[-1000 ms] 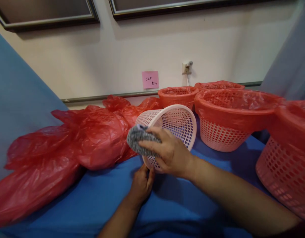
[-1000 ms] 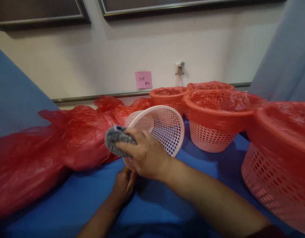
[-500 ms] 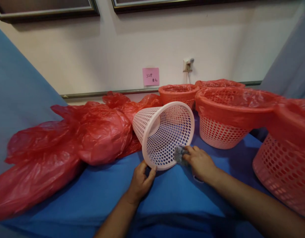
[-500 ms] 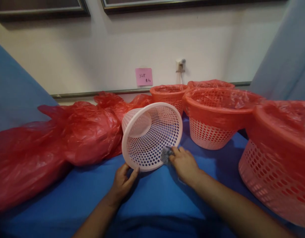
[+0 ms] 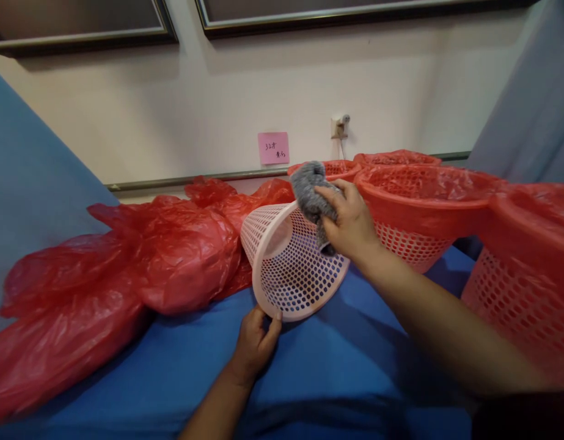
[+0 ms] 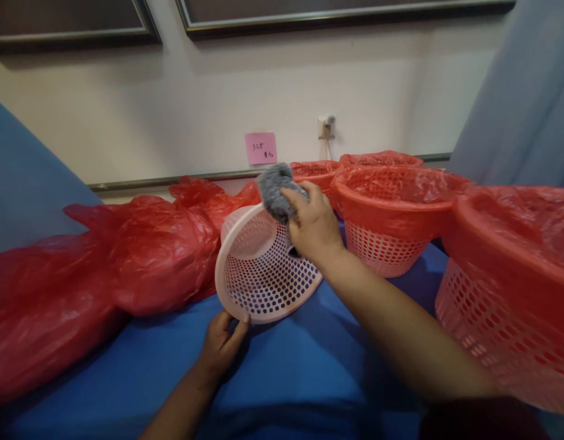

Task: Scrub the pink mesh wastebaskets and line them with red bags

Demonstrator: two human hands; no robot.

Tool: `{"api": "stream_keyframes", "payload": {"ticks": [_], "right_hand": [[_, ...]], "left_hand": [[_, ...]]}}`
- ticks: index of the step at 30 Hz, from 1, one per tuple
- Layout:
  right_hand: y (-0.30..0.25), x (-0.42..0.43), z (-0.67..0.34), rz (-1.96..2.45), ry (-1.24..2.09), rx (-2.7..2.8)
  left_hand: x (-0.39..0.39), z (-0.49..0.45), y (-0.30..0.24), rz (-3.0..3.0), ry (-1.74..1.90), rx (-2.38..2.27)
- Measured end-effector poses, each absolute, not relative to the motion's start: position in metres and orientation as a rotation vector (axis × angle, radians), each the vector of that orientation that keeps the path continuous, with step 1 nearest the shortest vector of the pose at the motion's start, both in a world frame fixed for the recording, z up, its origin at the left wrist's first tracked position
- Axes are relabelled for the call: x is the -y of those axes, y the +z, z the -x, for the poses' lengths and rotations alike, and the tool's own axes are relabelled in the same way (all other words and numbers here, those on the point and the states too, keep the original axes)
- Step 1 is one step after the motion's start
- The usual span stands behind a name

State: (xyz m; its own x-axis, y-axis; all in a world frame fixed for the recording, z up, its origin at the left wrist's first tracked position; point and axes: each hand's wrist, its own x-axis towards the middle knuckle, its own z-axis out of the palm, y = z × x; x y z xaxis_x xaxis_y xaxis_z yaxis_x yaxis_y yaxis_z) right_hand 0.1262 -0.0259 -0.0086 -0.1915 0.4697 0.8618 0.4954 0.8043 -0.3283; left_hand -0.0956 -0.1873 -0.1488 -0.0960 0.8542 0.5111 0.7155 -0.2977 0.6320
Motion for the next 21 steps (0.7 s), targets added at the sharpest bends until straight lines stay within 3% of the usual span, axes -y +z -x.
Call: {"api": "stream_keyframes", "payload": {"ticks": [5, 11, 15, 21], "right_hand": [[-0.066, -0.002, -0.158, 1.242, 0.205, 1.711], [-0.148, 0.049, -0.179, 1.527, 0.583, 2.061], [-0.155, 0.081, -0.160, 1.353, 0.797, 2.181], [-0.134, 0.122, -0.114, 0.731, 1.107, 2.032]], "left_hand": [[0.189, 0.095, -0.148, -1.911, 1.312, -1.748], [0.186, 0.094, -0.149, -1.890, 1.270, -1.681], [0.184, 0.091, -0.151, -1.859, 1.244, -1.643], [0.187, 0.092, -0.151, -1.868, 1.205, -1.580]]}}
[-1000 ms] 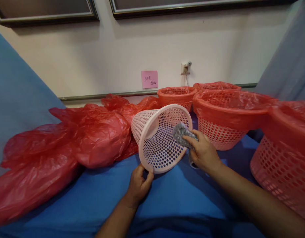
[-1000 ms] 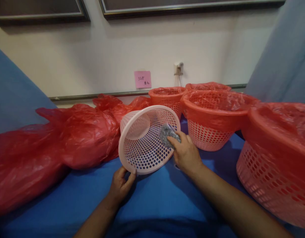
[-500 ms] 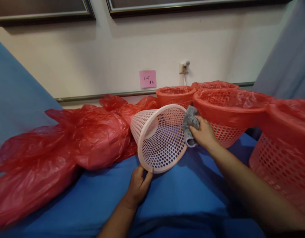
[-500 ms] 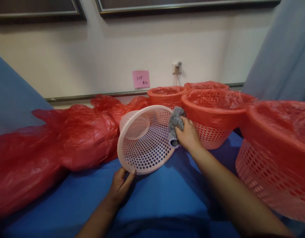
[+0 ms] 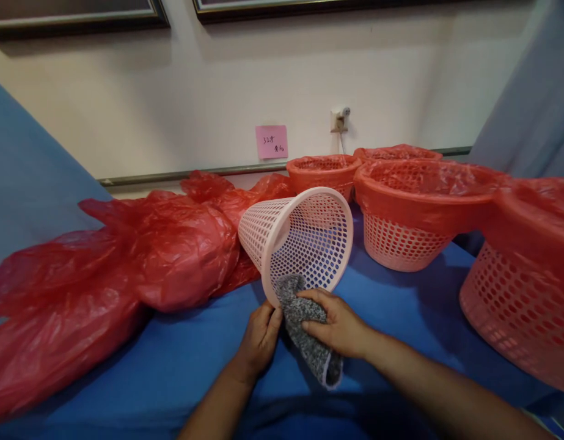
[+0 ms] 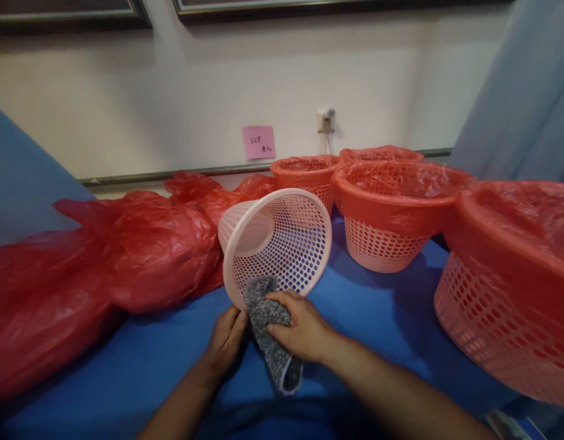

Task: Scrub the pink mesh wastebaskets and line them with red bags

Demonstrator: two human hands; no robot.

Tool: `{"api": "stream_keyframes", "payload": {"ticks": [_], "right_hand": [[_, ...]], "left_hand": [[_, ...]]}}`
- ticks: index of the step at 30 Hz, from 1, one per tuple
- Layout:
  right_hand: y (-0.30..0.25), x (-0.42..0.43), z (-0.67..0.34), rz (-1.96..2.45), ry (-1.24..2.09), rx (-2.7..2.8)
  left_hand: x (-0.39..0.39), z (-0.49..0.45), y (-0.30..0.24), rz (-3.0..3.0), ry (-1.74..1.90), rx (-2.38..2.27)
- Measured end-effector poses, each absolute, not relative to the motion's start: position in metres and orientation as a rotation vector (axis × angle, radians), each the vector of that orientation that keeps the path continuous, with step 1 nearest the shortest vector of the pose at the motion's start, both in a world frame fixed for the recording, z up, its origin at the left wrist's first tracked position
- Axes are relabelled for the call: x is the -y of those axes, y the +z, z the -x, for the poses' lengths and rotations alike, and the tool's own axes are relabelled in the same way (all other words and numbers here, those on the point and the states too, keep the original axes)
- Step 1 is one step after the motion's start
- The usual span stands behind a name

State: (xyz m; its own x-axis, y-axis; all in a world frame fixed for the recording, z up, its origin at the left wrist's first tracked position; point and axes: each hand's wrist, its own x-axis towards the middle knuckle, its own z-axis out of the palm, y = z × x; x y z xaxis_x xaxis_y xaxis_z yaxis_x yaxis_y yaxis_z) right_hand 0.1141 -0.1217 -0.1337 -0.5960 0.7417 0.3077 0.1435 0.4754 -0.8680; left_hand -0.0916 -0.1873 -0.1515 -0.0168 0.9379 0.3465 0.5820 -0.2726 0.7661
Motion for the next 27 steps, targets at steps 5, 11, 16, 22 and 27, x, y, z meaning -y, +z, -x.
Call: {"api": "stream_keyframes", "payload": {"ticks": [5, 11, 16, 22, 27], "right_hand": [[-0.072, 0.120, -0.089, 0.438, 1.086, 1.815], [-0.013, 0.052, -0.093, 0.471, 1.142, 1.290], [-0.053, -0.008, -0.136, 0.984, 0.627, 1.267], [-0.124, 0.010, -0.164, 1.342, 0.578, 1.729], [-0.144, 0.043, -0.155, 1.336, 0.848, 1.956]], "left_hand": [[0.187, 0.094, -0.153, -1.980, 1.218, -1.523], [0.187, 0.092, -0.148, -1.968, 1.203, -1.780], [0.187, 0.089, -0.144, -2.006, 1.177, -1.829], [0.185, 0.088, -0.144, -1.996, 1.195, -1.816], [0.185, 0.086, -0.143, -1.956, 1.207, -1.776]]}}
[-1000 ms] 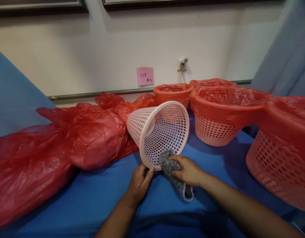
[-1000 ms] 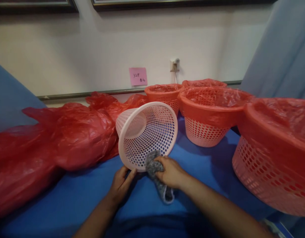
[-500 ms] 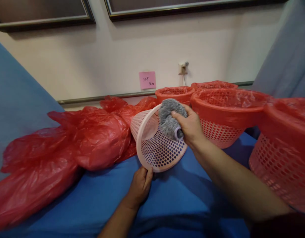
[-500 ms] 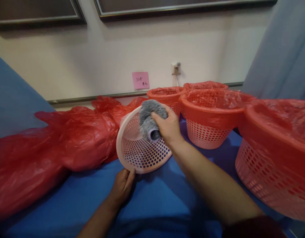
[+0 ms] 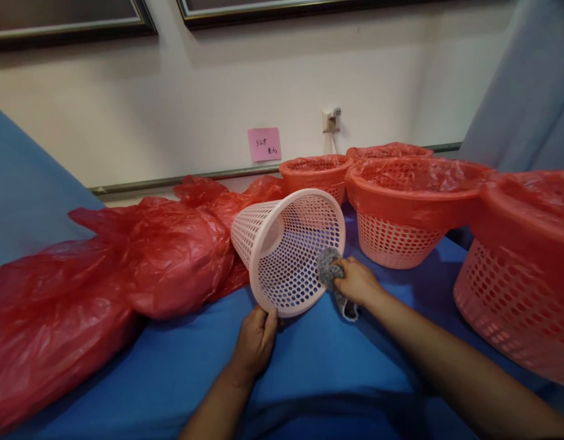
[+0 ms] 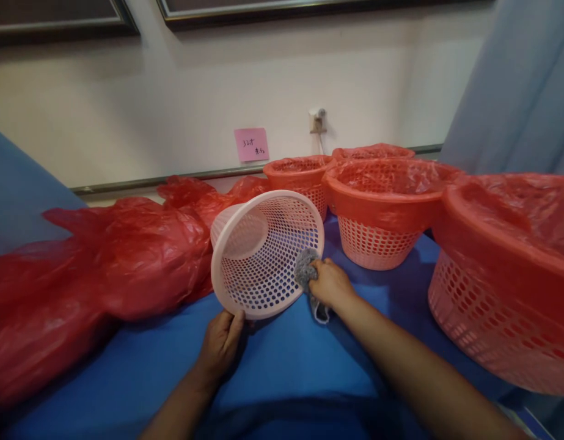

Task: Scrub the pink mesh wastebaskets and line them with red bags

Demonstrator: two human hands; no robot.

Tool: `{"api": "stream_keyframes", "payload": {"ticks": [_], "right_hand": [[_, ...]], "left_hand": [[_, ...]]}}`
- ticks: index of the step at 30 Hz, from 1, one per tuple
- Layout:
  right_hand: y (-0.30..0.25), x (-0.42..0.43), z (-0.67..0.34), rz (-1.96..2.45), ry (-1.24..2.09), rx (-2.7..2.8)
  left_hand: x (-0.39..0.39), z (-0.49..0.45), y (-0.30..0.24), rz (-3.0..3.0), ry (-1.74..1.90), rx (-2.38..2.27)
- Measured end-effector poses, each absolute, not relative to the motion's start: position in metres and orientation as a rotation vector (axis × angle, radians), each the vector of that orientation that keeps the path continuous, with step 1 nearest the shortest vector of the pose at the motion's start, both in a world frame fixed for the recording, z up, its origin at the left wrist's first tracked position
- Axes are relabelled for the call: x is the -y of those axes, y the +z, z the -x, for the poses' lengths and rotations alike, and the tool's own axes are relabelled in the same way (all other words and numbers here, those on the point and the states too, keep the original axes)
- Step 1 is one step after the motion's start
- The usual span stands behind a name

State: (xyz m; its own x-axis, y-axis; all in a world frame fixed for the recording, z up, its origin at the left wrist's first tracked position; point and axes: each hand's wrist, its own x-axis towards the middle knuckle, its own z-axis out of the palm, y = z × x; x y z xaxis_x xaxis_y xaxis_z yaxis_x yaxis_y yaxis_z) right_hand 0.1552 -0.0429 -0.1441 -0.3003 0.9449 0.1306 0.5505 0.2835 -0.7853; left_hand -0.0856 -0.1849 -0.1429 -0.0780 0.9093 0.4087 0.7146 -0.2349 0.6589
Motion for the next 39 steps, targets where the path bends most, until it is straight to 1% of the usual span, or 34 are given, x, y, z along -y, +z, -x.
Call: {"api": "stream_keyframes", "payload": {"ticks": [2, 4, 6, 8, 10, 12, 14, 16, 19, 22, 24, 26, 28, 30, 31, 33, 35, 37, 39], "right_hand": [[-0.147, 0.058, -0.144, 1.265, 1.017, 2.043], [-0.144, 0.075, -0.131, 1.128, 1.256, 2.075], [-0.134, 0.092, -0.118, 0.930, 1.544, 1.968], [-0.114, 0.104, -0.108, 0.710, 1.763, 1.774], [-0.085, 0.105, -0.102, 0.537, 1.853, 1.577], [-0.056, 0.095, -0.100, 0.412, 1.858, 1.359], [-0.035, 0.073, -0.101, 0.356, 1.760, 1.115], [-0.031, 0.045, -0.106, 0.390, 1.594, 0.881], [-0.057, 0.013, -0.116, 0.593, 1.400, 0.590], [-0.098, 0.011, -0.125, 0.720, 1.393, 0.560], [-0.114, 0.022, -0.129, 0.759, 1.401, 0.575], [-0.111, 0.035, -0.132, 0.786, 1.252, 0.681], [-0.089, 0.041, -0.135, 0.789, 0.919, 0.908], [-0.055, 0.038, -0.135, 0.759, 0.545, 1.168], [-0.038, 0.034, -0.134, 0.737, 0.426, 1.276], [-0.008, 0.028, -0.127, 0.647, 0.290, 1.492], [0.008, 0.032, -0.116, 0.507, 0.229, 1.732], [0.006, 0.049, -0.105, 0.347, 0.179, 1.979], [-0.011, 0.075, -0.098, 0.205, 0.125, 2.203]], "left_hand": [[0.184, 0.086, -0.144, -1.943, 1.212, -1.772], [0.184, 0.088, -0.146, -1.933, 1.222, -1.767], [0.183, 0.091, -0.149, -1.941, 1.226, -1.745], [0.183, 0.093, -0.152, -1.991, 1.229, -1.681], [0.183, 0.095, -0.154, -2.046, 1.213, -1.632], [0.183, 0.095, -0.154, -2.050, 1.186, -1.685], [0.184, 0.094, -0.152, -2.007, 1.139, -1.782], [0.186, 0.093, -0.150, -1.974, 1.106, -1.827], [0.187, 0.091, -0.148, -1.954, 1.091, -1.819], [0.186, 0.092, -0.148, -1.944, 1.112, -1.798], [0.185, 0.093, -0.149, -1.956, 1.123, -1.793], [0.185, 0.093, -0.150, -1.978, 1.126, -1.806], [0.185, 0.093, -0.149, -2.000, 1.127, -1.815], [0.186, 0.091, -0.148, -2.025, 1.134, -1.822], [0.186, 0.091, -0.147, -2.042, 1.137, -1.829], [0.186, 0.090, -0.147, -2.070, 1.144, -1.850], [0.186, 0.090, -0.147, -2.071, 1.148, -1.853], [0.186, 0.092, -0.150, -2.053, 1.149, -1.830], [0.187, 0.094, -0.154, -2.044, 1.160, -1.809]]}}
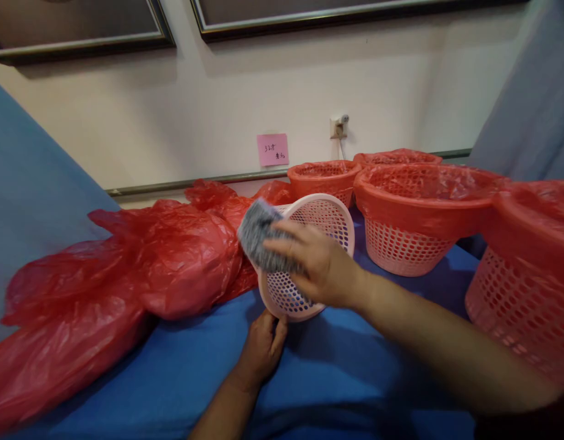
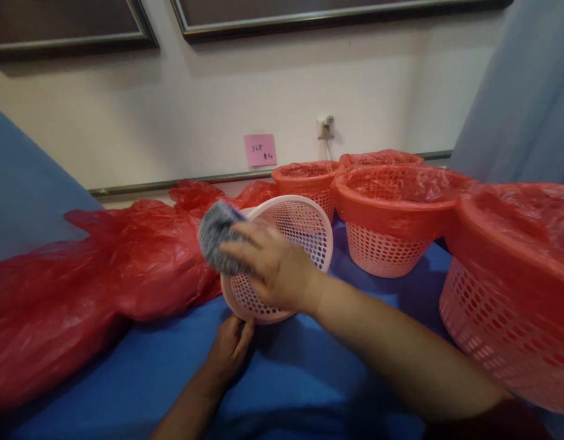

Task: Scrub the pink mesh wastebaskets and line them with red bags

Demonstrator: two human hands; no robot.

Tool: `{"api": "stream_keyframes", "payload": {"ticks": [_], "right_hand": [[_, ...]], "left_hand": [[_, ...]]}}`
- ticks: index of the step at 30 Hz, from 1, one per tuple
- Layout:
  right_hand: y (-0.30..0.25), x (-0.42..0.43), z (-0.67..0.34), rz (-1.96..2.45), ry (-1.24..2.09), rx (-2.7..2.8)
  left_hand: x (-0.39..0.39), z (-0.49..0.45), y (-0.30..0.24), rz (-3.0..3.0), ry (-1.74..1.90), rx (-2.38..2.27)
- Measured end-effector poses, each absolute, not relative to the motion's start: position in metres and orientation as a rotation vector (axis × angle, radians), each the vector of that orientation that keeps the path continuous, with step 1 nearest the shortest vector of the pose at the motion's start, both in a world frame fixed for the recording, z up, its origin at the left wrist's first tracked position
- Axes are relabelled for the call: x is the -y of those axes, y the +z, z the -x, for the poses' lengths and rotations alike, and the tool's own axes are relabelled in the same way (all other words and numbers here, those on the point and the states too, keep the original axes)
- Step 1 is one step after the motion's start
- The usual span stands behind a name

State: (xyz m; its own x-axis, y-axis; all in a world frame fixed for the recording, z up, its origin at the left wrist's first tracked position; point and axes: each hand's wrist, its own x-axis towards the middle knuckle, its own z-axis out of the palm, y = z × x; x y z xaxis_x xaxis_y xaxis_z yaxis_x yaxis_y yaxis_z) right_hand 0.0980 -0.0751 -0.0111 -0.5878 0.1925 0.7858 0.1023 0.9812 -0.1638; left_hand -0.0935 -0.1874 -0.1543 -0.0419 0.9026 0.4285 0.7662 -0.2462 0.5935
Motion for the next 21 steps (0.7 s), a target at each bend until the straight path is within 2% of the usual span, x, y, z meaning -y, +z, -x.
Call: {"api": "stream_keyframes", "payload": {"ticks": [4, 9, 13, 18, 21], "right_hand": [[-0.069, 0.113, -0.105, 0.113, 0.102, 2.552], [-0.120, 0.111, -0.138, 0.356, 0.160, 2.800], [-0.130, 0.094, -0.156, 0.569, 0.107, 2.877], [-0.127, 0.070, -0.174, 1.124, -0.032, 2.721], [-0.107, 0.065, -0.179, 1.030, -0.062, 2.395]], "left_hand": [[0.191, 0.097, -0.160, -2.031, 1.243, -1.692], [0.191, 0.096, -0.155, -1.942, 1.219, -1.493], [0.190, 0.095, -0.152, -1.922, 1.211, -1.557], [0.188, 0.094, -0.153, -1.946, 1.370, -1.678], [0.187, 0.094, -0.152, -2.009, 1.436, -1.726]]}}
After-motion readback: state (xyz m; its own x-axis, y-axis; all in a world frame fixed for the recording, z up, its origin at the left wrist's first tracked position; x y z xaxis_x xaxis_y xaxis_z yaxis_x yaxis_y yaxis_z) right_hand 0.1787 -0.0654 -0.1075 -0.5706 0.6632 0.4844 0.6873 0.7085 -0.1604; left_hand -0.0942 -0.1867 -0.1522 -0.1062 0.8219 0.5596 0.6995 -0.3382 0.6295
